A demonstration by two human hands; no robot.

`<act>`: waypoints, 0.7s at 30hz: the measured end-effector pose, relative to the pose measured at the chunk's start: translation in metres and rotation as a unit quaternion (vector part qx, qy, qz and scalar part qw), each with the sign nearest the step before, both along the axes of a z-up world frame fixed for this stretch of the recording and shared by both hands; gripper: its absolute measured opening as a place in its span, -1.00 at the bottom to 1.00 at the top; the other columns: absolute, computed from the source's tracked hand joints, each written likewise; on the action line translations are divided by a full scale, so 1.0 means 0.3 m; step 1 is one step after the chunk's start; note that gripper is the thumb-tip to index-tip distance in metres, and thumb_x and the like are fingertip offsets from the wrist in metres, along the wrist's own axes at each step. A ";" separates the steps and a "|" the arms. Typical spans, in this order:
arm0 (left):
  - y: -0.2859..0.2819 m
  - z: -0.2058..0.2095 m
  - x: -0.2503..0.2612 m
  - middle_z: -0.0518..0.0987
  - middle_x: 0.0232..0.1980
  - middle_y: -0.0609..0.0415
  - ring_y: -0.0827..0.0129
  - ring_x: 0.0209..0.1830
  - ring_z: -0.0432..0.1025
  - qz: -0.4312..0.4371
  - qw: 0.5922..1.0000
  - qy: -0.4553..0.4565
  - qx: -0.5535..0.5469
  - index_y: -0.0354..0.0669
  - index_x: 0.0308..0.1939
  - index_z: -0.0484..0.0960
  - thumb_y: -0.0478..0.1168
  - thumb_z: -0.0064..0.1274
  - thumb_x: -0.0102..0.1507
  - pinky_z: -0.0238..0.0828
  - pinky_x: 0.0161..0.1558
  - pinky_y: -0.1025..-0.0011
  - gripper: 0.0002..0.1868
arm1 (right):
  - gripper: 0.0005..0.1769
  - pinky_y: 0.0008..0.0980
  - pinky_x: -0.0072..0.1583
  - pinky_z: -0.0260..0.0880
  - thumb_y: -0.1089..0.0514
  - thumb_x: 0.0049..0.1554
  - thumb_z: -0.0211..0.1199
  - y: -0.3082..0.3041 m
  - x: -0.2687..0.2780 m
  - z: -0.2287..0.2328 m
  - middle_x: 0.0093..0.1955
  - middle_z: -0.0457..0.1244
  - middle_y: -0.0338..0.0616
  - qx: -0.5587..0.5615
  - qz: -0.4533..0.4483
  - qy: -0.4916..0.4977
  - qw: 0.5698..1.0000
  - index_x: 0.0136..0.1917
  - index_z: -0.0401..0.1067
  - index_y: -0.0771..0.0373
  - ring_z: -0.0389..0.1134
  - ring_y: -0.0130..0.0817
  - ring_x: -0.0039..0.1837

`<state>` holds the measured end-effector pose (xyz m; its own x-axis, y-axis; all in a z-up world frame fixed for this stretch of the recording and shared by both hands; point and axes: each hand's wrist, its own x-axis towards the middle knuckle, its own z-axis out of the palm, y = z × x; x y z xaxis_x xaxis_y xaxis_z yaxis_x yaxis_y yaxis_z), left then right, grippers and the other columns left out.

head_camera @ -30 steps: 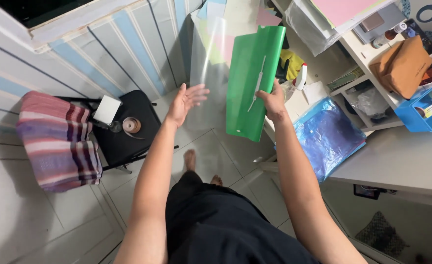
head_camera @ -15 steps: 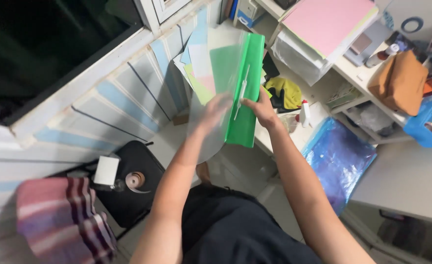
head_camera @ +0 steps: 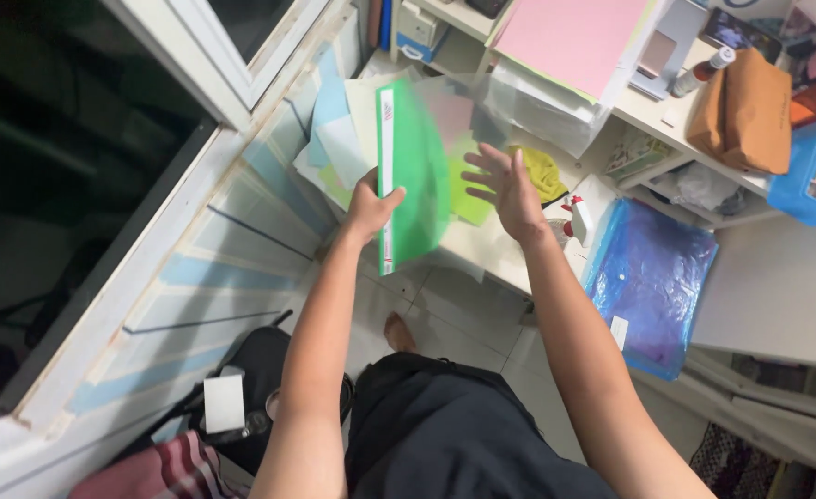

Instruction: The person is sorting through a pile of colored papers and documents on a desk, placing them into folders and rearranging them.

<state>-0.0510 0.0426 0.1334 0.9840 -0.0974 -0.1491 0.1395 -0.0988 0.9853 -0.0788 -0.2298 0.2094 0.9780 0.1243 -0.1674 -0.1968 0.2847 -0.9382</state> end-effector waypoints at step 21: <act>-0.084 0.332 -0.564 0.69 -0.25 0.05 0.32 -0.24 0.54 -0.109 0.990 -0.054 -0.065 -0.10 -0.16 0.77 -0.45 0.20 -0.10 0.46 -0.11 0.39 -0.57 | 0.43 -0.02 0.68 -0.23 0.03 -0.03 0.70 -0.077 -0.632 0.082 0.70 -0.27 0.41 -0.271 -0.128 -0.113 0.947 0.72 -0.34 0.07 -0.26 0.27 0.70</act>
<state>-0.2201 0.0173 0.2331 0.9472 -0.3204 -0.0154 0.0212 0.0147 0.9997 -0.2683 -0.2527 0.2340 0.9830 -0.1661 0.0788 0.0374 -0.2391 -0.9703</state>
